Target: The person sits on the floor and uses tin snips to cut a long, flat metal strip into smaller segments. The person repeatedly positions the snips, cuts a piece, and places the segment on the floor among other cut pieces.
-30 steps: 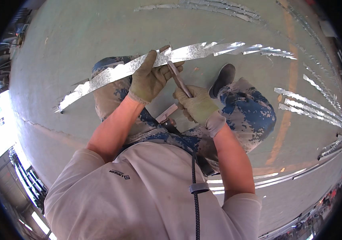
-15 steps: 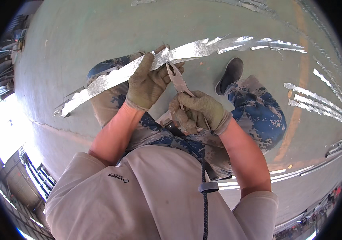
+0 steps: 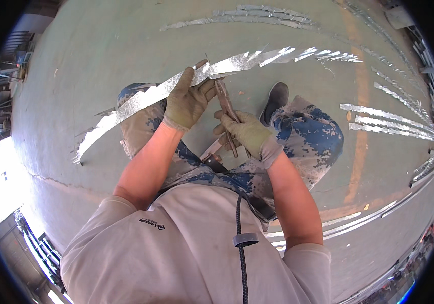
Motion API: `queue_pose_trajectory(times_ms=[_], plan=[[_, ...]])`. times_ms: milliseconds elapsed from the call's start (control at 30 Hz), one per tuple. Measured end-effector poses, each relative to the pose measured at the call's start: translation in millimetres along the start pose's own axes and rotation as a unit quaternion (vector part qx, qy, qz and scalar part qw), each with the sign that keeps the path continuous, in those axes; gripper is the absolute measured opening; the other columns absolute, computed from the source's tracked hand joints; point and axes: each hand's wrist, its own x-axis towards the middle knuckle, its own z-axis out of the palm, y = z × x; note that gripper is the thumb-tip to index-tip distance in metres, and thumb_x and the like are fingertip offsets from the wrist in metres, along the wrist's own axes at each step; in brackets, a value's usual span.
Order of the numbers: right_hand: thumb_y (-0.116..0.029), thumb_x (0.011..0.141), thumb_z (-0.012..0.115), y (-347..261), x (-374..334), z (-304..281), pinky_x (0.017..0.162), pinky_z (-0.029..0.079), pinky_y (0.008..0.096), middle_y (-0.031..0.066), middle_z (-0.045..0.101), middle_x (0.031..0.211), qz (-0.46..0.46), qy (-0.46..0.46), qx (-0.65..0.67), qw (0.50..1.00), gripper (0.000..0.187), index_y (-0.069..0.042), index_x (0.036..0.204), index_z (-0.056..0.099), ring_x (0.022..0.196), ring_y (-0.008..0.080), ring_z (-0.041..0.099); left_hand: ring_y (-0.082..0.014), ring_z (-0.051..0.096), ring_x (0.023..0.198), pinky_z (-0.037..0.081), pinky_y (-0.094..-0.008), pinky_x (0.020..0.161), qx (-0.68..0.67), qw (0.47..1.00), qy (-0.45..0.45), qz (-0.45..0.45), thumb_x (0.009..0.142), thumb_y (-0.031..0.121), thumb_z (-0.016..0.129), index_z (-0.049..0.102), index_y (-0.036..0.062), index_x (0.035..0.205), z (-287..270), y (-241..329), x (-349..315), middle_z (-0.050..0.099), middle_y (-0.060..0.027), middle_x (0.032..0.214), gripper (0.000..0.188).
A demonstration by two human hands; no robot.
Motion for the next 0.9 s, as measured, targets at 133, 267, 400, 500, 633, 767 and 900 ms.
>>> queue_pose_trajectory(times_ms=[133,267,400,500,633,767,900], plan=[[-0.036,0.11,0.054,5.1,5.3,-0.8,0.076,0.059,0.0336,0.009,0.07,0.108,-0.02,0.021,-0.006,1.0,0.048,-0.003,0.144,0.056,0.086,0.0175,0.069,-0.0305,0.064,0.125,0.051,-0.0475,0.107,-0.001,1.0,-0.029,0.005,0.111,0.036,0.049,0.049,-0.0015,0.147,-6.3,-1.6,1.0,0.067,-0.0159,0.133,0.052],[-0.036,0.11,0.055,2.5,6.1,4.6,0.072,0.057,0.0328,0.012,0.069,0.11,-0.018,0.046,-0.028,0.998,0.047,-0.001,0.142,0.055,0.082,0.0167,0.067,-0.0297,0.065,0.124,0.051,-0.0477,0.107,-0.002,0.999,-0.039,0.007,0.111,0.035,0.049,0.048,-0.0017,0.148,-8.3,-1.7,0.3,0.067,-0.0154,0.133,0.052],[-0.035,0.11,0.054,3.0,9.6,4.3,0.072,0.056,0.0322,0.0112,0.069,0.108,-0.034,0.048,-0.041,0.997,0.046,-0.002,0.142,0.055,0.081,0.016,0.065,-0.0298,0.064,0.124,0.051,-0.0472,0.106,-0.01,0.999,-0.041,0.007,0.11,0.035,0.051,0.048,-0.0019,0.148,-9.5,-2.6,1.3,0.067,-0.0155,0.134,0.053],[-0.036,0.109,0.055,4.5,14.7,2.8,0.071,0.055,0.0316,0.0101,0.069,0.106,-0.042,0.052,-0.063,0.996,0.046,-0.003,0.141,0.057,0.08,0.0154,0.065,-0.0303,0.064,0.125,0.051,-0.0469,0.107,-0.011,0.999,-0.039,0.008,0.11,0.035,0.053,0.049,-0.0019,0.147,-9.1,-3.2,1.5,0.066,-0.0158,0.134,0.053],[-0.036,0.107,0.059,0.4,14.1,7.0,0.062,0.051,0.0294,0.005,0.064,0.093,-0.036,0.066,-0.043,0.996,0.039,-0.005,0.129,0.061,0.07,0.0117,0.059,-0.0313,0.063,0.126,0.05,-0.0475,0.108,-0.007,0.999,-0.034,0.006,0.109,0.034,0.055,0.05,-0.0019,0.147,-14.6,-4.3,4.6,0.065,-0.0162,0.136,0.052],[-0.031,0.102,0.068,-4.8,8.8,8.7,0.05,0.04,0.0256,-0.0022,0.053,0.078,0.002,0.002,0.115,0.993,0.022,-0.01,0.105,0.061,0.058,0.0065,0.047,-0.0321,0.062,0.127,0.049,-0.0486,0.11,-0.012,0.999,-0.045,0.006,0.109,0.034,0.055,0.051,-0.002,0.146,-17.6,-4.3,4.7,0.065,-0.0166,0.137,0.052],[-0.024,0.097,0.071,-7.9,7.0,10.8,0.045,0.033,0.0249,-0.0035,0.049,0.074,0.014,0.019,0.142,0.99,0.019,-0.012,0.097,0.057,0.053,0.0056,0.041,-0.0328,0.063,0.126,0.049,-0.0492,0.111,-0.004,0.999,-0.039,0.006,0.11,0.034,0.053,0.05,-0.0019,0.146,-18.1,-4.4,6.0,0.063,-0.0173,0.138,0.051]])
